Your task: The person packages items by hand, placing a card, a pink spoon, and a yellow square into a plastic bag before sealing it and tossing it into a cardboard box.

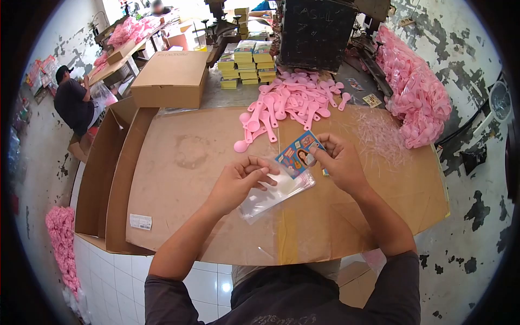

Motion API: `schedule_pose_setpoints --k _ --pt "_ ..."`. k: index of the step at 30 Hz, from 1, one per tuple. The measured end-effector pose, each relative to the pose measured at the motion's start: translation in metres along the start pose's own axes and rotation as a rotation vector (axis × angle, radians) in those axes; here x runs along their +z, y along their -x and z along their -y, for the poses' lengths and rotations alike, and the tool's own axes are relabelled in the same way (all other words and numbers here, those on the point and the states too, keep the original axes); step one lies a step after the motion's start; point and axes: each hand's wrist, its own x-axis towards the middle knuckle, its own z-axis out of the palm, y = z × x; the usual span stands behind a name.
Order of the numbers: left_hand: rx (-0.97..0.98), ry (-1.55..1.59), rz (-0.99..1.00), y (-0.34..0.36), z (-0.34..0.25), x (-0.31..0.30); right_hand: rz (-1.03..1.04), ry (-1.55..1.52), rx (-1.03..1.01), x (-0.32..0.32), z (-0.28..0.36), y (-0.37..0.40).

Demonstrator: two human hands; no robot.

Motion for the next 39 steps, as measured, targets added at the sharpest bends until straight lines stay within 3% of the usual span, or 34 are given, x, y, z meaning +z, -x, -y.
schedule_pose_setpoints --k 7,13,16,19,22,25,28,34,39 --pt "0.007 0.032 -0.016 0.002 -0.001 0.008 -0.171 -0.149 -0.039 0.003 -0.004 0.003" --pt "0.093 -0.037 -0.053 0.001 0.005 0.010 -0.134 -0.186 -0.040 0.005 -0.002 0.007" --pt "0.088 -0.023 -0.055 0.004 0.001 0.013 -0.031 -0.050 -0.064 0.000 -0.003 0.008" --pt "0.110 -0.097 -0.056 0.006 -0.003 0.016 0.077 0.295 -0.116 -0.009 -0.003 0.009" --pt "0.162 -0.200 -0.013 0.008 0.002 0.018 0.165 0.176 -0.123 -0.002 -0.010 0.009" --pt "0.127 -0.108 -0.044 0.010 -0.001 0.020 -0.065 -0.010 -0.080 0.001 0.002 0.005" --pt "0.133 -0.087 -0.070 0.009 -0.001 0.016 -0.160 -0.118 -0.111 -0.006 0.003 -0.002" --pt "0.135 -0.065 -0.099 0.010 -0.003 0.016 -0.059 -0.172 -0.053 0.005 0.003 0.006" --pt "0.174 -0.078 -0.072 0.011 -0.002 0.017 0.094 0.004 -0.035 -0.005 0.001 0.004"
